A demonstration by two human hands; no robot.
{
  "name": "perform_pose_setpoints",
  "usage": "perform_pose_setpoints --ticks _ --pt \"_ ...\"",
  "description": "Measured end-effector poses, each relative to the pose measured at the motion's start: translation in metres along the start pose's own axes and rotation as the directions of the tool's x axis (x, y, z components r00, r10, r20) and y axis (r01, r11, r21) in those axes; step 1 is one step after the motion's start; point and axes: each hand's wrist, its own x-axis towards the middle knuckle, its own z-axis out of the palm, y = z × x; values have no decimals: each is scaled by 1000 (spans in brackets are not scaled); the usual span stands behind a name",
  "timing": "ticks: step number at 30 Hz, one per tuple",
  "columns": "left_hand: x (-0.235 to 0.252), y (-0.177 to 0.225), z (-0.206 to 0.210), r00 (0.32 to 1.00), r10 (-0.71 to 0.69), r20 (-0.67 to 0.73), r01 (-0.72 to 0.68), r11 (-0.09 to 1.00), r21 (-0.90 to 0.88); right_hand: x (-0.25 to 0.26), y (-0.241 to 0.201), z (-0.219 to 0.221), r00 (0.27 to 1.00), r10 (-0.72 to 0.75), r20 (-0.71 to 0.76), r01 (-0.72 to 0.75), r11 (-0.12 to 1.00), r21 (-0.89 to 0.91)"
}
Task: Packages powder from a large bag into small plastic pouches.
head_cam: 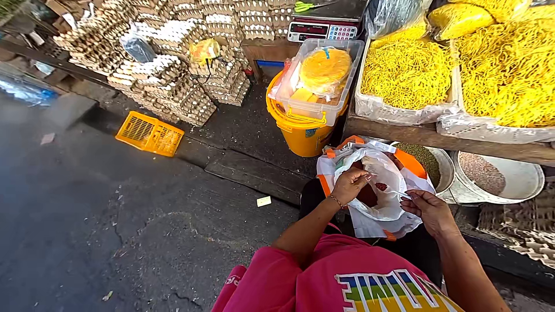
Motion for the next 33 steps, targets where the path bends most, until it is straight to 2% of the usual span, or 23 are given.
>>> perform_pose_setpoints --ticks 4,8,12,20,30,33 --pt "1 0 1 997 -78 9 79 991 -108 1 -1 0 1000 8 3 -8 1000 -16" --pt "3 1 0 994 -110 2 110 991 -80 2 1 -1 1000 -1 10 2 1000 -24" --pt "2 1 2 996 -88 -17 87 995 -50 3 1 -3 1000 5 8 -5 1000 -5" --pt "2 1 9 999 -43 7 43 994 -102 3 7 -11 1000 16 -1 -16 1000 6" --pt "-5 -7 8 986 -157 46 154 986 67 1 12 -9 999 44 -24 -42 997 59" --pt "-7 -8 8 973 -216 86 212 976 49 1 12 -5 998 56 -30 -53 995 87"
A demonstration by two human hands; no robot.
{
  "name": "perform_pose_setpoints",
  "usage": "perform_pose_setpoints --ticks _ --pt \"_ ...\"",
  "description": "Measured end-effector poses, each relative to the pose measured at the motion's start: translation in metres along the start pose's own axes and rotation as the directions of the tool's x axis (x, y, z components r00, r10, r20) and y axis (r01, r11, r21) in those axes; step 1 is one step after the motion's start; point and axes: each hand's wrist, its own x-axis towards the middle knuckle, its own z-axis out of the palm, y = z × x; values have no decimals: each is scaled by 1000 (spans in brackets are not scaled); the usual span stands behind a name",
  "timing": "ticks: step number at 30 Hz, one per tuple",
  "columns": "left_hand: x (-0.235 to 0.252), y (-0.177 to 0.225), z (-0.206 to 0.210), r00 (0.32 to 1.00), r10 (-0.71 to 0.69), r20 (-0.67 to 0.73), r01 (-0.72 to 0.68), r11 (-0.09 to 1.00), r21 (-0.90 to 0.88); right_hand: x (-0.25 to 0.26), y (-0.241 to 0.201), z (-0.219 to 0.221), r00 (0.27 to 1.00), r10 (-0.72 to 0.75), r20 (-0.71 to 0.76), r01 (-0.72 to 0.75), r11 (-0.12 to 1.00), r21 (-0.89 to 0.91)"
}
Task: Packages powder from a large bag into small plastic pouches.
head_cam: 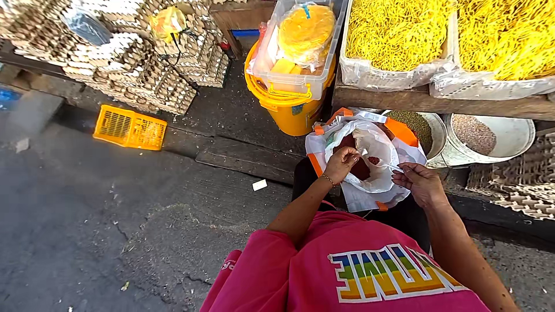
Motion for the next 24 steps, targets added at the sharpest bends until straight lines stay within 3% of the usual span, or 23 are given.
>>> perform_pose_setpoints --ticks 6,10,13,19,24 --pt "-2 16 1 1000 -19 15 19 999 -36 -1 0 2 1000 6 2 -6 1000 11" --pt "12 14 4 990 140 -29 -142 988 -56 0 0 0 1000 -12 -15 12 1000 22" --pt "15 14 6 985 175 -13 -175 982 -65 0 1 1 999 -22 -33 23 999 35" --pt "0 24 13 979 155 130 -168 982 91 0 8 7 997 -16 -73 24 994 107" --pt "21 -7 27 957 218 192 -250 955 162 2 21 19 997 -9 -81 19 992 122"
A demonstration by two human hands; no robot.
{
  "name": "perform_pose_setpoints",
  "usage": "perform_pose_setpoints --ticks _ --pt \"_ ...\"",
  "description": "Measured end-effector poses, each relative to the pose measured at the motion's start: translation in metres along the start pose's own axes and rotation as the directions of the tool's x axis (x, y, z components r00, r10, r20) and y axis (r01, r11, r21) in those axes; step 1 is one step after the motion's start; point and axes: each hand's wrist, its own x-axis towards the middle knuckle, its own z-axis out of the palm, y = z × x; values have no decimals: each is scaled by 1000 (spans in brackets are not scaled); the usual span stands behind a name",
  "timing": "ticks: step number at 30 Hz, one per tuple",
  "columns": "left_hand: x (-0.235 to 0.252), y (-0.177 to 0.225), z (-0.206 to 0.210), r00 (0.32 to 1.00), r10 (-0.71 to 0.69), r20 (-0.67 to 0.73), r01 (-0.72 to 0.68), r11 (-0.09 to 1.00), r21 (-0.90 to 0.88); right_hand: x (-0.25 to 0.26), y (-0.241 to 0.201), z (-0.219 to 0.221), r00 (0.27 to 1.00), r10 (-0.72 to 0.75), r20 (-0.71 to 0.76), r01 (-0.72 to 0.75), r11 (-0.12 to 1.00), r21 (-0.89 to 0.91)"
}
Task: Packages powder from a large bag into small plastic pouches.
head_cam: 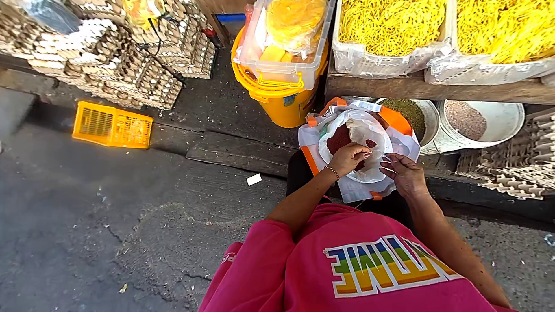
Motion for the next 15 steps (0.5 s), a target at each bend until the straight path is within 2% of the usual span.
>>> perform_pose_setpoints --ticks 7,15 --pt "4 -2 2 998 -47 29 49 996 -80 -3 8 6 997 -2 82 1 1000 12" --pt "3 -3 0 999 -34 -39 31 995 -90 -13 -3 20 990 -59 132 64 997 -37"
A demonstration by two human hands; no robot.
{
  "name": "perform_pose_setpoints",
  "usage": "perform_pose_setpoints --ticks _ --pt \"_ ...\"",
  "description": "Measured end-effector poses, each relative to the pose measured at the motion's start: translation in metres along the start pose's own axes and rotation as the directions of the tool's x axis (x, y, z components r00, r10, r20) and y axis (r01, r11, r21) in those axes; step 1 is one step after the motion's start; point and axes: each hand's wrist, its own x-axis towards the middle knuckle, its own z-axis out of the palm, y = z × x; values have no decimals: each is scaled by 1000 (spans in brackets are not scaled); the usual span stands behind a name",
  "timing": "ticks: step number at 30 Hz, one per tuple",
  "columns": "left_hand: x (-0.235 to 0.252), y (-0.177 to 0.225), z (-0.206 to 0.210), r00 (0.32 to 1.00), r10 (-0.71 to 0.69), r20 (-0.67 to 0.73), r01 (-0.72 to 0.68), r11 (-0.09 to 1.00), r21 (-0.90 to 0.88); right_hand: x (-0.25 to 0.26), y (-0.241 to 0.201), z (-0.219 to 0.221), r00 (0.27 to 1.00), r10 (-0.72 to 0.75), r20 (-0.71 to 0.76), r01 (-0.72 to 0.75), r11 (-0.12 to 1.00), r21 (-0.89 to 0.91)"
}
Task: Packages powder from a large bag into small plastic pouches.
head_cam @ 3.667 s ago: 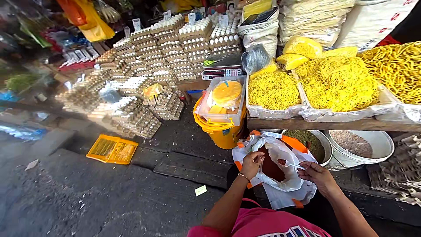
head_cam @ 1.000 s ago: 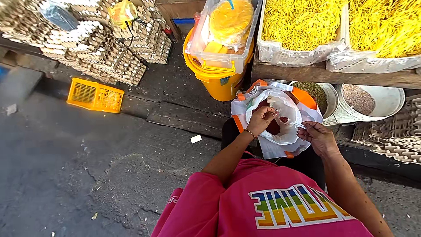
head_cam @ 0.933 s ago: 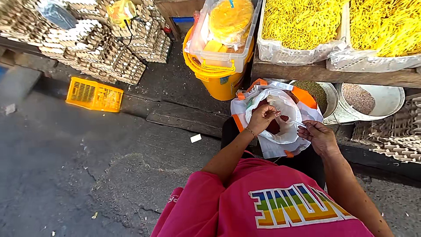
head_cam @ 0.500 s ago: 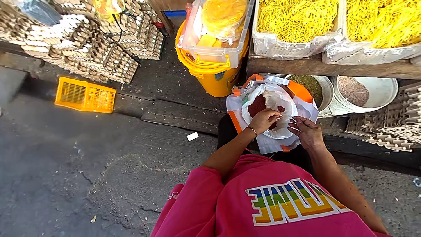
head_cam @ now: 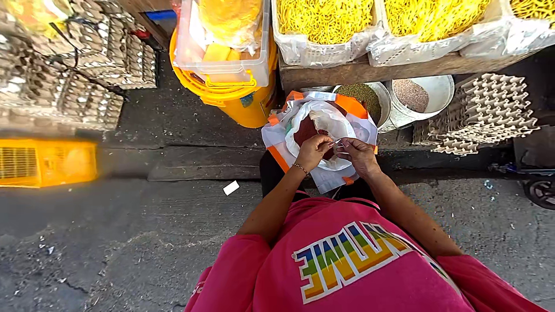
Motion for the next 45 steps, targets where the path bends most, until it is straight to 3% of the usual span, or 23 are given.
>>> perform_pose_setpoints --ticks 13,23,29,38,45 --pt "3 11 1 998 42 47 -43 999 4 4 -8 7 999 -52 11 52 998 34" --pt "-1 4 -1 995 -44 89 45 999 -12 7 -13 10 997 -65 -48 63 996 -60" --pt "-4 -7 -4 966 -162 200 167 986 -7 9 -20 3 997 -64 -37 63 998 -13" --pt "19 6 -27 998 -26 -57 23 998 -52 10 -61 -28 991 -131 -4 130 987 -93" --pt "23 -6 -23 985 118 -123 -119 993 4 1 -105 -49 985 -170 40 174 972 -157"
